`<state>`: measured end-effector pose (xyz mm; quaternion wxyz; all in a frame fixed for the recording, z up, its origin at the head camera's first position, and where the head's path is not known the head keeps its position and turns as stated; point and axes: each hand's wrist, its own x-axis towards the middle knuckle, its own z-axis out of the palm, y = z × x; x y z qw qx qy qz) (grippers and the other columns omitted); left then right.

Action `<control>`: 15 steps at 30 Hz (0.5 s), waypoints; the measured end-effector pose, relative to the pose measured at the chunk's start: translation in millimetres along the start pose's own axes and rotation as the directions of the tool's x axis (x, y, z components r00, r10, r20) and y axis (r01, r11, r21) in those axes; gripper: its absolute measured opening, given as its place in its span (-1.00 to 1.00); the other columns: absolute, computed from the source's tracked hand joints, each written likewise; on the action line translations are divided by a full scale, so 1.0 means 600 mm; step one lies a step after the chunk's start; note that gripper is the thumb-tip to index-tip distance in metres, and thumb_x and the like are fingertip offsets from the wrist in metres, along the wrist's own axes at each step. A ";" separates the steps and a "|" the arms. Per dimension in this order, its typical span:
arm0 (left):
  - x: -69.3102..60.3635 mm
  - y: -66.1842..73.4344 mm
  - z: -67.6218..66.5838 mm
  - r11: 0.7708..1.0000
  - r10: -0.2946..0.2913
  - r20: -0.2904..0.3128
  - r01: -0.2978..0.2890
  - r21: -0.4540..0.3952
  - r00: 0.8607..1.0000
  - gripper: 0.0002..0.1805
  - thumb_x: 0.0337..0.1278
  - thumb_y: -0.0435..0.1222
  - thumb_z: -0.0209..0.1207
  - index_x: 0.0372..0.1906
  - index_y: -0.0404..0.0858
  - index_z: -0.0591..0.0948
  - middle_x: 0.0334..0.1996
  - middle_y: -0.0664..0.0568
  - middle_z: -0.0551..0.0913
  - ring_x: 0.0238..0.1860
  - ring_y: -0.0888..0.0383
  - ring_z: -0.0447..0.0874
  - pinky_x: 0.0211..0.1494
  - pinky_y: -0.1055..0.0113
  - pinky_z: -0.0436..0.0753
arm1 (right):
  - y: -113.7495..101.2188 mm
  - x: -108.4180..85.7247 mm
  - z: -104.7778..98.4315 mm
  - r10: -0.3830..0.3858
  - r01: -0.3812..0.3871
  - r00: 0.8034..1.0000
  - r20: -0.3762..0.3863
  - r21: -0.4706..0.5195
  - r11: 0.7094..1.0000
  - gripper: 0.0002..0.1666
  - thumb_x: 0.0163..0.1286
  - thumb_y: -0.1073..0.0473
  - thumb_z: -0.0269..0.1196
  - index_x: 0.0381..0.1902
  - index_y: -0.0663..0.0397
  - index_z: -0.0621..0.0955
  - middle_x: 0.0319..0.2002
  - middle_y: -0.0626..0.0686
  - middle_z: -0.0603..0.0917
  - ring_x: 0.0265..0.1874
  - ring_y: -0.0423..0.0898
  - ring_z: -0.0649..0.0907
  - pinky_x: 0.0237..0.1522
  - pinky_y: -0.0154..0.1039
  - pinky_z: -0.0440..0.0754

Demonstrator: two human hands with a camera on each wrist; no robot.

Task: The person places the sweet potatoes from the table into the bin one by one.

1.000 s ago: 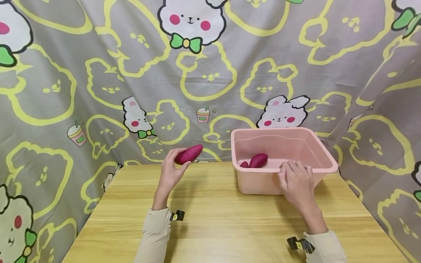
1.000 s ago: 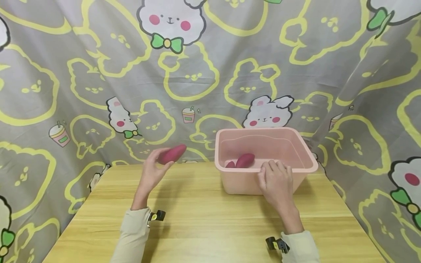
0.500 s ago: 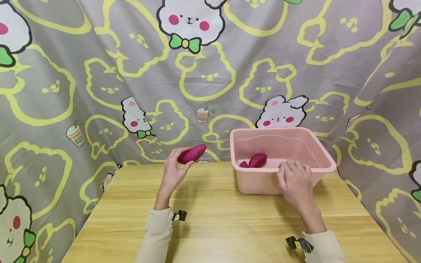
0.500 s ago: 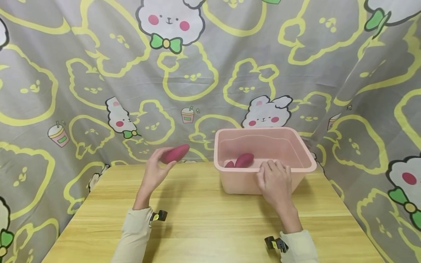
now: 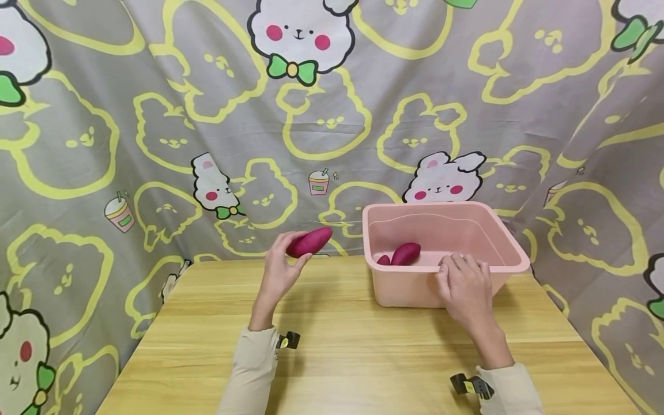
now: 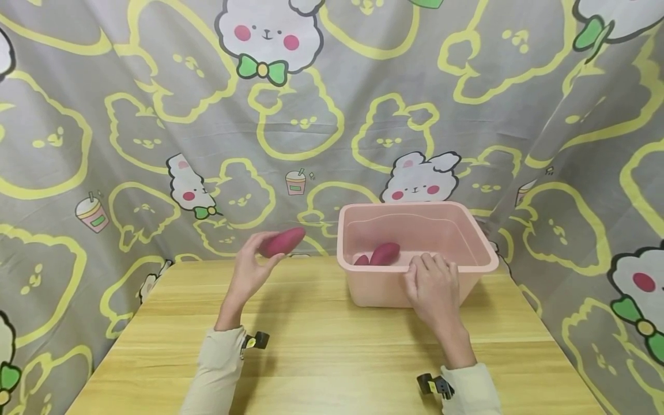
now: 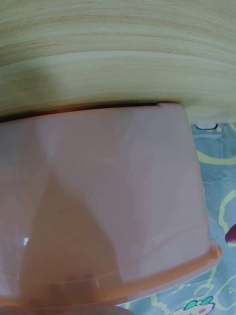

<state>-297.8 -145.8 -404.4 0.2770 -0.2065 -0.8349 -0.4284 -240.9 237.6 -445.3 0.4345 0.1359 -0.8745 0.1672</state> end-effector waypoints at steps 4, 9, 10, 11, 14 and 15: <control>0.002 0.004 0.006 1.000 0.012 -0.005 -0.012 -0.013 1.000 -0.50 0.03 -0.45 0.49 0.14 -0.28 0.67 0.12 -0.20 0.64 0.11 -0.16 0.62 0.14 -0.07 0.57 | 0.000 -0.001 0.000 -0.002 0.002 1.000 0.000 -0.001 1.000 -0.64 0.48 0.13 -0.14 -0.39 0.15 0.53 -0.40 0.12 0.56 -0.31 0.20 0.49 -0.17 0.14 0.33; 0.003 0.010 0.013 0.999 0.034 -0.007 -0.034 -0.018 0.999 -0.51 0.04 -0.44 0.49 0.13 -0.28 0.68 0.11 -0.19 0.65 0.13 -0.16 0.62 0.15 -0.07 0.58 | 0.002 -0.002 0.001 -0.005 0.005 1.000 0.002 -0.006 1.000 -0.63 0.48 0.13 -0.14 -0.39 0.15 0.53 -0.40 0.13 0.56 -0.32 0.21 0.49 -0.17 0.14 0.33; 0.004 0.011 0.015 0.999 0.042 -0.008 -0.042 -0.018 0.999 -0.51 0.04 -0.44 0.49 0.14 -0.28 0.68 0.11 -0.19 0.65 0.13 -0.16 0.63 0.14 -0.08 0.58 | 0.002 -0.002 0.001 -0.004 0.004 1.000 0.003 -0.007 1.000 -0.63 0.48 0.13 -0.14 -0.39 0.16 0.52 -0.40 0.13 0.56 -0.32 0.21 0.49 -0.17 0.14 0.33; 0.004 0.014 0.016 0.999 0.044 -0.007 -0.045 -0.021 0.999 -0.51 0.04 -0.43 0.49 0.14 -0.28 0.68 0.11 -0.18 0.65 0.14 -0.15 0.62 0.15 -0.08 0.58 | 0.003 -0.002 0.001 -0.004 0.004 1.000 0.004 -0.008 1.000 -0.64 0.48 0.13 -0.14 -0.39 0.16 0.52 -0.40 0.13 0.55 -0.32 0.21 0.49 -0.17 0.14 0.33; 0.006 0.020 0.019 0.998 0.048 -0.001 -0.048 -0.028 0.999 -0.51 0.05 -0.43 0.49 0.14 -0.28 0.67 0.12 -0.18 0.65 0.14 -0.15 0.62 0.15 -0.07 0.58 | 0.004 -0.002 0.001 -0.001 0.001 1.000 0.004 -0.008 1.000 -0.64 0.48 0.12 -0.14 -0.39 0.15 0.52 -0.40 0.12 0.55 -0.31 0.21 0.49 -0.17 0.14 0.33; 0.007 0.021 0.021 0.999 0.047 0.003 -0.047 -0.029 0.999 -0.51 0.05 -0.43 0.49 0.15 -0.28 0.67 0.12 -0.18 0.64 0.15 -0.14 0.62 0.15 -0.07 0.58 | 0.004 -0.002 0.002 -0.001 0.001 1.000 0.004 -0.008 1.000 -0.64 0.48 0.12 -0.14 -0.39 0.15 0.52 -0.40 0.12 0.55 -0.32 0.20 0.49 -0.17 0.14 0.33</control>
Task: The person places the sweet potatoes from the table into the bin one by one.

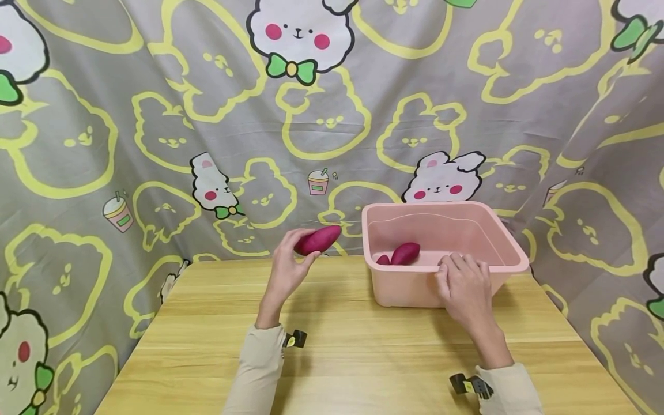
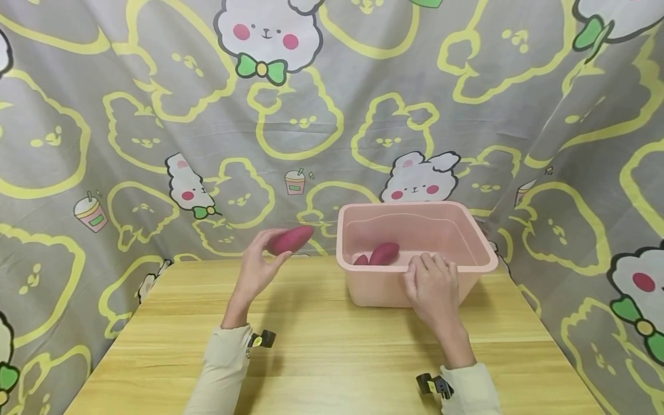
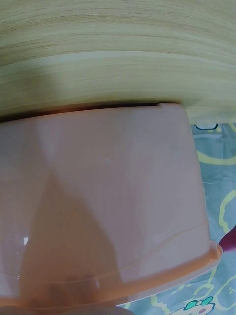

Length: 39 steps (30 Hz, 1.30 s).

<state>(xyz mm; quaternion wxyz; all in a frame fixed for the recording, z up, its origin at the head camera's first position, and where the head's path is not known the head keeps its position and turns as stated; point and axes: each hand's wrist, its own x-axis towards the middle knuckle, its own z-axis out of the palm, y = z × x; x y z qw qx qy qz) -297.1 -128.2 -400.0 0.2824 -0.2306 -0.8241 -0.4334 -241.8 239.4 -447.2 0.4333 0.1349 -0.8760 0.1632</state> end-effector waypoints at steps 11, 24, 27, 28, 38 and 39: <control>0.006 0.014 0.015 1.000 0.001 0.028 0.000 -0.013 1.000 -0.50 0.03 -0.43 0.50 0.14 -0.26 0.68 0.12 -0.17 0.64 0.12 -0.13 0.61 0.13 -0.06 0.52 | 0.000 0.000 0.000 0.003 -0.003 1.000 -0.002 0.008 1.000 -0.61 0.51 0.08 -0.16 -0.39 0.13 0.51 -0.40 0.12 0.56 -0.30 0.21 0.50 -0.15 0.15 0.33; 0.010 0.025 0.027 0.999 -0.003 0.061 0.006 -0.042 0.998 -0.51 0.09 -0.39 0.49 0.17 -0.22 0.68 0.12 -0.11 0.64 0.10 -0.08 0.63 0.10 -0.01 0.63 | 0.001 0.001 0.001 0.009 -0.009 1.000 0.015 0.002 1.000 -0.61 0.51 0.08 -0.17 -0.40 0.11 0.51 -0.41 0.11 0.55 -0.31 0.20 0.48 -0.16 0.13 0.32; 0.011 0.027 0.030 0.999 0.014 0.059 -0.011 -0.050 0.998 -0.52 0.10 -0.37 0.49 0.16 -0.23 0.68 0.11 -0.12 0.64 0.09 -0.06 0.64 0.10 0.00 0.62 | 0.001 0.001 0.000 0.006 -0.006 1.000 0.012 0.002 1.000 -0.62 0.51 0.09 -0.16 -0.40 0.12 0.51 -0.41 0.11 0.54 -0.31 0.20 0.48 -0.16 0.13 0.32; 0.012 0.028 0.032 0.998 0.021 0.058 -0.018 -0.055 0.998 -0.52 0.10 -0.37 0.49 0.16 -0.24 0.68 0.11 -0.12 0.64 0.10 -0.05 0.64 0.10 0.00 0.62 | 0.000 0.001 0.000 0.004 -0.004 1.000 0.010 0.002 1.000 -0.62 0.50 0.10 -0.16 -0.40 0.12 0.51 -0.41 0.11 0.54 -0.32 0.20 0.48 -0.16 0.14 0.32; 0.014 0.043 0.046 0.997 0.038 0.077 -0.033 -0.075 0.996 -0.51 0.08 -0.37 0.50 0.16 -0.22 0.69 0.11 -0.09 0.65 0.12 -0.04 0.62 0.13 0.01 0.64 | -0.001 0.002 -0.001 -0.005 0.005 1.000 0.000 0.003 1.000 -0.63 0.49 0.13 -0.16 -0.40 0.14 0.52 -0.41 0.12 0.54 -0.32 0.21 0.49 -0.19 0.14 0.32; 0.014 0.045 0.047 0.997 0.039 0.079 -0.032 -0.077 0.996 -0.51 0.07 -0.37 0.50 0.16 -0.23 0.69 0.11 -0.09 0.65 0.12 -0.04 0.63 0.13 0.02 0.64 | -0.001 0.001 -0.001 -0.004 0.004 1.000 0.001 0.004 1.000 -0.63 0.49 0.12 -0.15 -0.40 0.13 0.51 -0.41 0.11 0.54 -0.32 0.21 0.49 -0.19 0.14 0.32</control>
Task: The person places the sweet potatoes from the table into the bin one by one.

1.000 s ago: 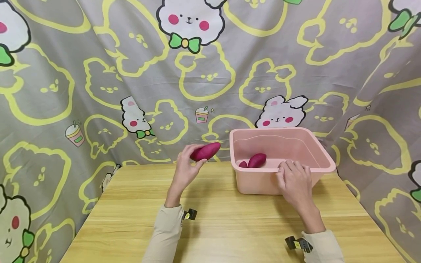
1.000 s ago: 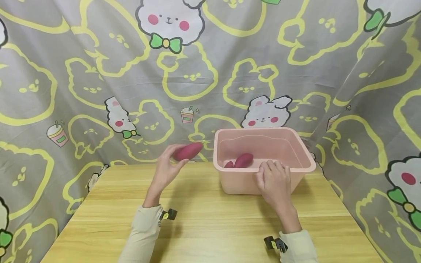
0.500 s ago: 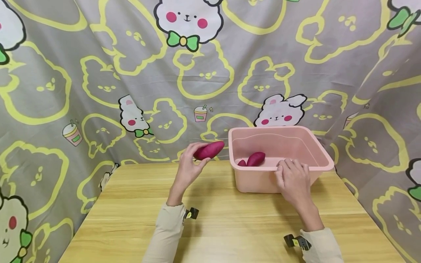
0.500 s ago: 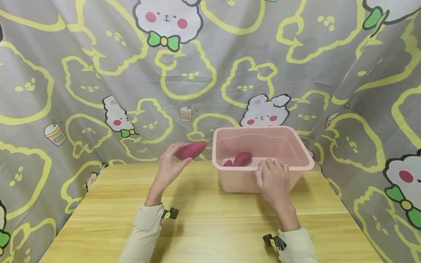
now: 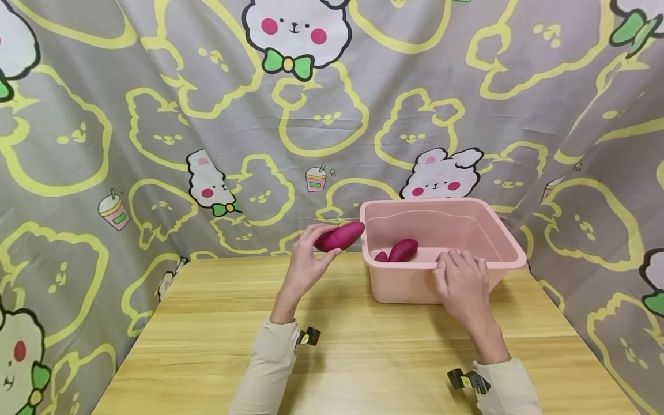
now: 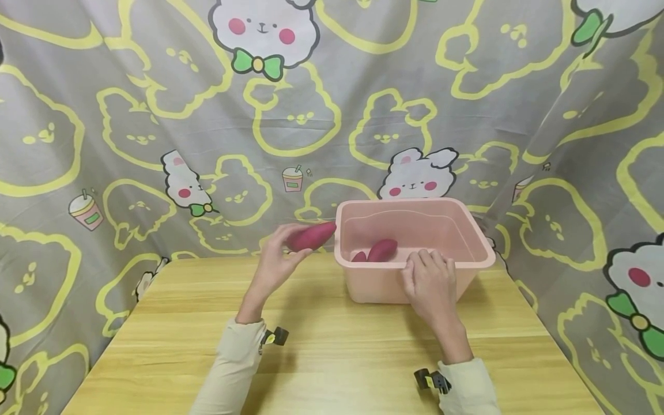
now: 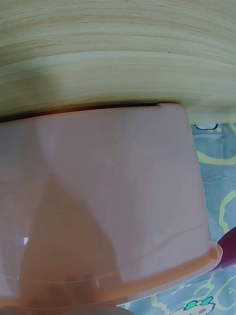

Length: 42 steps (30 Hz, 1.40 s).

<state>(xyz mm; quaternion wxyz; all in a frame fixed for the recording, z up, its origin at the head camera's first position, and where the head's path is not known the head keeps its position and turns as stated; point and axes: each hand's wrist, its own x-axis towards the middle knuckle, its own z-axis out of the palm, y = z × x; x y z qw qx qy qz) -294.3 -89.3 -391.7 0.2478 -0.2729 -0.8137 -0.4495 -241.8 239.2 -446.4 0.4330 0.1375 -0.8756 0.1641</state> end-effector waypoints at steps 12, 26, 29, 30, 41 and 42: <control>0.009 0.014 0.014 1.000 0.030 0.027 -0.030 -0.006 0.999 -0.50 0.08 -0.37 0.50 0.17 -0.23 0.68 0.13 -0.10 0.65 0.12 -0.04 0.64 0.10 0.02 0.62 | 0.000 -0.002 0.002 0.011 -0.011 1.000 0.020 -0.003 1.000 -0.64 0.49 0.11 -0.15 -0.41 0.11 0.50 -0.41 0.11 0.54 -0.31 0.19 0.48 -0.16 0.13 0.32; 0.014 0.031 0.038 0.999 0.044 0.057 -0.042 -0.023 0.997 -0.51 0.09 -0.29 0.50 0.17 -0.20 0.71 0.14 -0.08 0.63 0.20 -0.01 0.58 0.20 -0.02 0.49 | 0.001 -0.002 0.004 0.008 -0.008 1.000 0.020 -0.002 1.000 -0.63 0.50 0.10 -0.16 -0.40 0.12 0.51 -0.41 0.11 0.54 -0.32 0.19 0.48 -0.17 0.12 0.32; 0.018 0.034 0.042 0.999 0.048 0.064 -0.046 -0.028 0.997 -0.51 0.09 -0.30 0.50 0.17 -0.22 0.70 0.14 -0.08 0.64 0.21 0.00 0.57 0.23 -0.01 0.49 | 0.000 -0.001 0.004 0.008 -0.008 1.000 0.019 -0.002 1.000 -0.63 0.49 0.11 -0.16 -0.40 0.12 0.51 -0.41 0.11 0.54 -0.32 0.19 0.48 -0.17 0.12 0.32; 0.019 0.034 0.043 0.998 0.050 0.065 -0.048 -0.030 0.997 -0.51 0.08 -0.30 0.50 0.16 -0.22 0.70 0.14 -0.08 0.64 0.21 0.01 0.57 0.23 0.00 0.50 | 0.000 -0.001 0.004 0.009 -0.009 1.000 0.018 -0.001 1.000 -0.62 0.49 0.10 -0.16 -0.40 0.12 0.51 -0.41 0.11 0.54 -0.32 0.19 0.48 -0.18 0.12 0.32; 0.025 0.042 0.065 0.995 0.080 0.084 -0.075 -0.060 0.993 -0.50 0.06 -0.36 0.50 0.17 -0.25 0.68 0.15 -0.07 0.64 0.20 0.04 0.59 0.19 0.17 0.62 | -0.001 0.000 0.001 0.010 -0.010 1.000 0.009 0.006 1.000 -0.63 0.49 0.11 -0.15 -0.42 0.12 0.51 -0.42 0.10 0.54 -0.34 0.18 0.48 -0.18 0.13 0.32; 0.026 0.043 0.067 0.995 0.079 0.085 -0.074 -0.062 0.993 -0.50 0.06 -0.37 0.50 0.17 -0.24 0.68 0.16 -0.07 0.64 0.21 0.04 0.58 0.19 0.16 0.62 | 0.000 0.000 0.001 0.009 -0.009 1.000 0.010 0.005 1.000 -0.62 0.49 0.11 -0.15 -0.41 0.13 0.51 -0.41 0.11 0.54 -0.33 0.18 0.48 -0.17 0.12 0.32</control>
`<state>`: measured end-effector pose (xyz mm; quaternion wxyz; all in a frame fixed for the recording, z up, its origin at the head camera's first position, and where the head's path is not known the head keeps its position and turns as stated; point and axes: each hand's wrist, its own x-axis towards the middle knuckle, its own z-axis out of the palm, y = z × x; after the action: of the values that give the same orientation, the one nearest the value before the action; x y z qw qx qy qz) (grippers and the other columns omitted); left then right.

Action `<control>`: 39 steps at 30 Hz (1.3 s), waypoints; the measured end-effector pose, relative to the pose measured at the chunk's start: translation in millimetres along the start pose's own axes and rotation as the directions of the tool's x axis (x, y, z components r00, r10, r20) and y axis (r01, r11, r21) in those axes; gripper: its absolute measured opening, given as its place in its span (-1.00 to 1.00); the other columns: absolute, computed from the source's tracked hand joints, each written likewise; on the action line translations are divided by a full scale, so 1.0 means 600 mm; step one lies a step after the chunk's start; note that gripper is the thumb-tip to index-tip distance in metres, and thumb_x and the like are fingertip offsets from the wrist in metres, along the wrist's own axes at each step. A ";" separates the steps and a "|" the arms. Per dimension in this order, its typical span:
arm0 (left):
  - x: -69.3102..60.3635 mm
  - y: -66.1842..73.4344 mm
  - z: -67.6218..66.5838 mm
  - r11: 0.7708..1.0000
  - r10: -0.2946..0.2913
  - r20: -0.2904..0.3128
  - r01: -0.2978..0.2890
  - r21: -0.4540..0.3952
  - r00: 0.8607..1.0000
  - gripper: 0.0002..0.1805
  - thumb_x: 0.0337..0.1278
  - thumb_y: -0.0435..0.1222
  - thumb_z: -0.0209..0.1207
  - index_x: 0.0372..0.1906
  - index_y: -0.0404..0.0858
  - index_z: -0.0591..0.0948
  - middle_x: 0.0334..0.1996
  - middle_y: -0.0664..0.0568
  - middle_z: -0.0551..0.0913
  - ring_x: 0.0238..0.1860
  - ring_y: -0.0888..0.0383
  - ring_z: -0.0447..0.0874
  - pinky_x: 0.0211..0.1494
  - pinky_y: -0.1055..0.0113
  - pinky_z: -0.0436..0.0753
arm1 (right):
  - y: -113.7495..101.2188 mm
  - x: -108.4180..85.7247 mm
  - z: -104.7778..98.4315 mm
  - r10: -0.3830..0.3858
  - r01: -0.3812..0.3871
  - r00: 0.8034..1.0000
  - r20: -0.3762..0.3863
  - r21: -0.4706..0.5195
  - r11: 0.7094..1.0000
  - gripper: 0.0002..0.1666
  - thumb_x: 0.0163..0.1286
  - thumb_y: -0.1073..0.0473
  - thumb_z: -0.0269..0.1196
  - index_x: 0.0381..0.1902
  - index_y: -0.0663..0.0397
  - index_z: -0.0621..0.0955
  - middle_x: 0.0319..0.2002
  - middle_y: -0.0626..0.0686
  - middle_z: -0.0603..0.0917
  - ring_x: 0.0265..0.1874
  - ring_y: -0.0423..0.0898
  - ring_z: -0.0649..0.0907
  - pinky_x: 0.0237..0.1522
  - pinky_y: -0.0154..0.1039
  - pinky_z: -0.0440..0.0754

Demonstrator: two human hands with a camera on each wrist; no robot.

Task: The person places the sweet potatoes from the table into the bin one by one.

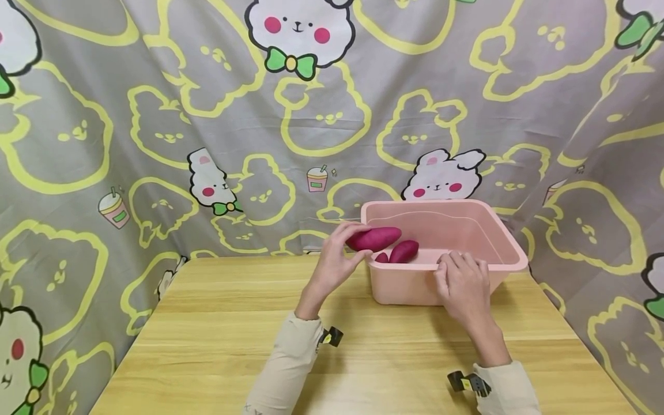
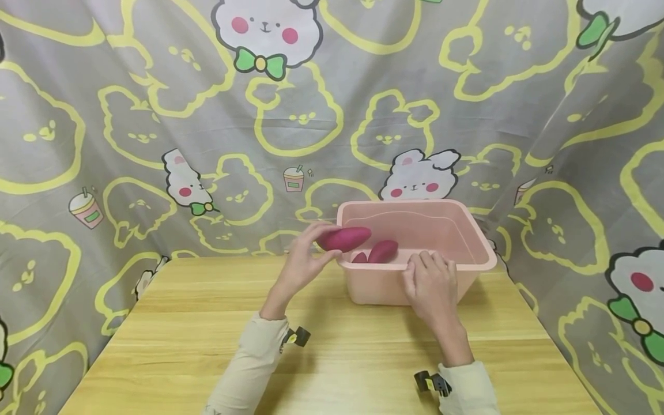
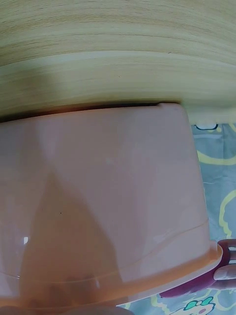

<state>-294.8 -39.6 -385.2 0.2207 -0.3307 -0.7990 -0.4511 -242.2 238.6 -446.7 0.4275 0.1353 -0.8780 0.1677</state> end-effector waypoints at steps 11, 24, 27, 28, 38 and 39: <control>0.006 0.009 0.021 1.000 0.012 0.019 -0.013 0.028 1.000 -0.53 0.07 -0.33 0.51 0.14 -0.19 0.72 0.17 -0.12 0.60 0.23 0.01 0.54 0.27 0.15 0.54 | 0.004 -0.002 0.002 -0.001 0.001 1.000 0.005 -0.004 1.000 -0.59 0.53 0.05 -0.18 -0.38 0.11 0.51 -0.40 0.11 0.55 -0.30 0.19 0.49 -0.16 0.12 0.32; 0.012 0.017 0.037 1.000 0.010 0.040 -0.010 -0.007 0.999 -0.52 0.05 -0.35 0.52 0.13 -0.24 0.70 0.14 -0.04 0.62 0.17 0.08 0.57 0.00 0.24 0.63 | 0.001 0.004 0.000 -0.005 0.005 1.000 0.001 -0.007 1.000 -0.60 0.52 0.08 -0.17 -0.37 0.13 0.52 -0.39 0.11 0.55 -0.28 0.20 0.49 -0.15 0.13 0.33; 0.012 0.017 0.041 1.000 0.013 0.040 -0.013 -0.011 0.999 -0.52 0.04 -0.37 0.52 0.12 -0.25 0.70 0.14 -0.06 0.61 0.18 0.06 0.56 -0.02 0.25 0.63 | 0.001 0.003 0.000 -0.010 0.010 1.000 0.000 -0.007 1.000 -0.62 0.51 0.10 -0.16 -0.37 0.14 0.52 -0.39 0.12 0.55 -0.30 0.19 0.49 -0.16 0.13 0.33; 0.012 0.017 0.042 1.000 0.013 0.042 -0.013 -0.010 0.999 -0.51 0.03 -0.37 0.53 0.12 -0.25 0.71 0.14 -0.06 0.61 0.18 0.06 0.56 0.01 0.25 0.62 | 0.002 0.002 0.001 -0.012 0.012 1.000 -0.001 -0.008 1.000 -0.62 0.51 0.11 -0.16 -0.38 0.14 0.52 -0.40 0.12 0.55 -0.31 0.19 0.49 -0.16 0.13 0.33; 0.013 0.019 0.055 1.000 0.018 0.057 -0.018 0.008 0.998 -0.52 -0.02 -0.37 0.55 0.08 -0.24 0.71 0.08 -0.01 0.65 0.12 0.08 0.61 0.17 0.27 0.58 | 0.002 -0.002 0.000 -0.003 0.003 1.000 0.002 -0.013 1.000 -0.61 0.51 0.09 -0.17 -0.38 0.14 0.50 -0.38 0.13 0.55 -0.29 0.20 0.49 -0.16 0.14 0.33; 0.012 0.019 0.056 1.000 0.015 0.061 -0.016 0.012 0.998 -0.52 -0.02 -0.37 0.55 0.08 -0.24 0.71 0.08 -0.01 0.65 0.12 0.09 0.61 0.19 0.27 0.58 | 0.002 -0.003 0.000 -0.003 0.003 1.000 0.002 -0.012 1.000 -0.61 0.51 0.09 -0.17 -0.38 0.14 0.51 -0.38 0.13 0.56 -0.29 0.20 0.49 -0.16 0.14 0.33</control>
<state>-293.3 -3.9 -390.6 0.2020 -0.3492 -0.8054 -0.4343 -241.8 239.7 -448.2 0.4275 0.1344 -0.8793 0.1613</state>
